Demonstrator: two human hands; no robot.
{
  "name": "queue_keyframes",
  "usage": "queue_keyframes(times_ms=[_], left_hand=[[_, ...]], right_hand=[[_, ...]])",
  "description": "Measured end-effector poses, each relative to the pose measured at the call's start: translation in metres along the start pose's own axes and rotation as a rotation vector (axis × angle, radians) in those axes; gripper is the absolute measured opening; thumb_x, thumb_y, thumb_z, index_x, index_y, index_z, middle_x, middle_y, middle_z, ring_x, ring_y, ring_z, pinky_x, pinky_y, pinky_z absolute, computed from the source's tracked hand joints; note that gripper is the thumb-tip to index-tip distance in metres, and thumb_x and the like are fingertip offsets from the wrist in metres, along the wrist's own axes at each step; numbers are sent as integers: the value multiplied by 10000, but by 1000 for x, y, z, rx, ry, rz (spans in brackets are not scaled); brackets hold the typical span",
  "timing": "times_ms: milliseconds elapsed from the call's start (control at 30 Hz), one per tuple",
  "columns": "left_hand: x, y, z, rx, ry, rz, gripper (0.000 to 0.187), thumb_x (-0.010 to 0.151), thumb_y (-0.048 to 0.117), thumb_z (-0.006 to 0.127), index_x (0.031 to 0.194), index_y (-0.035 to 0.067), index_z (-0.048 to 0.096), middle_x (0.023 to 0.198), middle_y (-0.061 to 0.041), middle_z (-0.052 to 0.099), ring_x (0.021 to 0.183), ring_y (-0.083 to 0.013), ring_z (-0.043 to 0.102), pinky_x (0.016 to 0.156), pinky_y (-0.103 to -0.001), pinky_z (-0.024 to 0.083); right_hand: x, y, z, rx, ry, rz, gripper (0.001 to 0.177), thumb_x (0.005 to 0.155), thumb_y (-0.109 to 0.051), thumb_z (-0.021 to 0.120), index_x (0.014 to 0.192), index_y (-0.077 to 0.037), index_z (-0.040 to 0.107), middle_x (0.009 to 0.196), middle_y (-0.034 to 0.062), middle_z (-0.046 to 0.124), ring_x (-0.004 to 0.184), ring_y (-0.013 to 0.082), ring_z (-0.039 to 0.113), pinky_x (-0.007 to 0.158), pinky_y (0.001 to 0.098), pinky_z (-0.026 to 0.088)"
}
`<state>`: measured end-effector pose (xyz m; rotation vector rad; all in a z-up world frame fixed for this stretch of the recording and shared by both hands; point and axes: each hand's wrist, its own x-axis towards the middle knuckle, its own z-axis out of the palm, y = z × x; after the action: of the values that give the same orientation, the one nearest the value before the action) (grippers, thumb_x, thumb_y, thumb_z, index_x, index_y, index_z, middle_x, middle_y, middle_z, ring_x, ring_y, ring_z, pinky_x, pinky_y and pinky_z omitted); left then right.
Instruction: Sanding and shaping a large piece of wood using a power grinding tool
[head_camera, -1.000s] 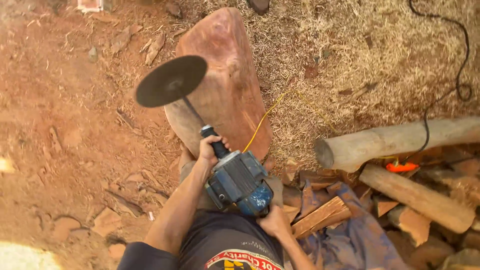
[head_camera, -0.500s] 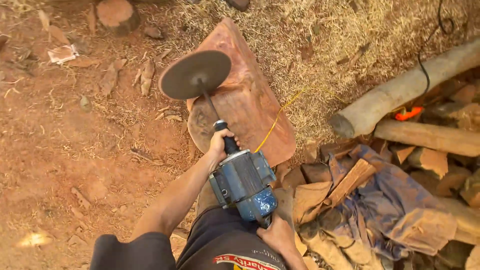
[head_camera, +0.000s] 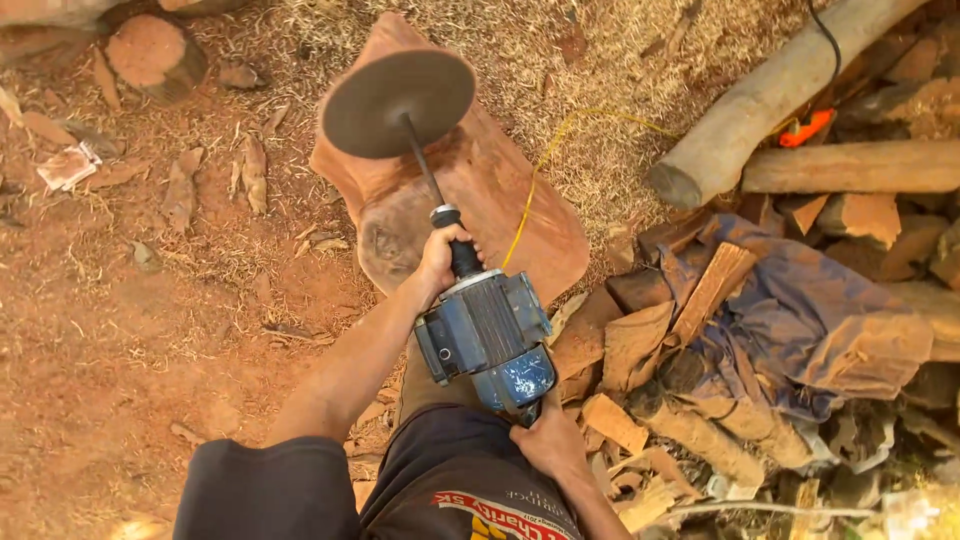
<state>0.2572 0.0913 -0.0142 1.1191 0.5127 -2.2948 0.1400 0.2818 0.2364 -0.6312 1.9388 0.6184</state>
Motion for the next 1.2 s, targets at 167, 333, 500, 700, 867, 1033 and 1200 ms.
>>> queue_keyframes(times_ms=[167, 333, 500, 700, 867, 1033, 1200], left_hand=[[-7, -24, -10, 9, -87, 6, 152, 644, 136, 611, 693, 93, 474, 663, -112, 543, 546, -263, 550, 519, -442, 479], [-22, -41, -13, -35, -104, 9, 158, 643, 139, 635, 742, 108, 516, 680, -112, 556, 558, -272, 567, 532, -447, 475], [-31, -60, -18, -95, -107, -5, 135, 630, 158, 622, 706, 76, 546, 661, -99, 543, 565, -289, 571, 535, -452, 496], [-57, -88, -15, -124, -94, 16, 171, 625, 127, 626, 774, 84, 553, 671, -118, 551, 561, -304, 573, 526, -481, 508], [-67, -124, -17, -122, -148, 20, 176, 649, 104, 629, 803, 61, 554, 693, -132, 552, 569, -316, 573, 536, -492, 486], [-52, -166, -39, -27, -154, 28, 184, 686, 101, 652, 847, 59, 573, 733, -145, 575, 597, -338, 615, 533, -523, 531], [-62, -159, -41, 6, -52, 63, 254, 608, 57, 650, 836, 83, 544, 665, -110, 608, 562, -279, 594, 503, -469, 543]], right_hand=[[7, 44, 27, -59, -5, -20, 502, 797, -326, 737, 1223, -148, 540, 813, 13, 698, 742, 214, 704, 773, 379, 641], [-18, 53, 16, -163, -22, 46, 383, 827, -395, 754, 1079, -173, 570, 804, -18, 710, 727, 173, 701, 731, 353, 635], [-29, 74, 19, -106, -18, 40, 455, 816, -338, 832, 1116, -111, 576, 831, 47, 709, 845, 213, 692, 861, 440, 601], [-29, 113, 36, -132, 17, 30, 468, 798, -331, 793, 1166, -179, 546, 869, 33, 774, 818, 233, 761, 891, 430, 642], [-31, 144, 55, -77, 63, 62, 479, 778, -374, 796, 1131, -114, 603, 899, 84, 798, 847, 272, 789, 904, 439, 658], [-28, 169, 73, -12, 19, 176, 449, 744, -380, 803, 1068, -121, 632, 909, 71, 769, 843, 236, 748, 829, 387, 638], [-8, 174, 85, 24, -65, 122, 423, 772, -301, 783, 1085, -64, 626, 912, 95, 766, 841, 272, 754, 801, 415, 670]])
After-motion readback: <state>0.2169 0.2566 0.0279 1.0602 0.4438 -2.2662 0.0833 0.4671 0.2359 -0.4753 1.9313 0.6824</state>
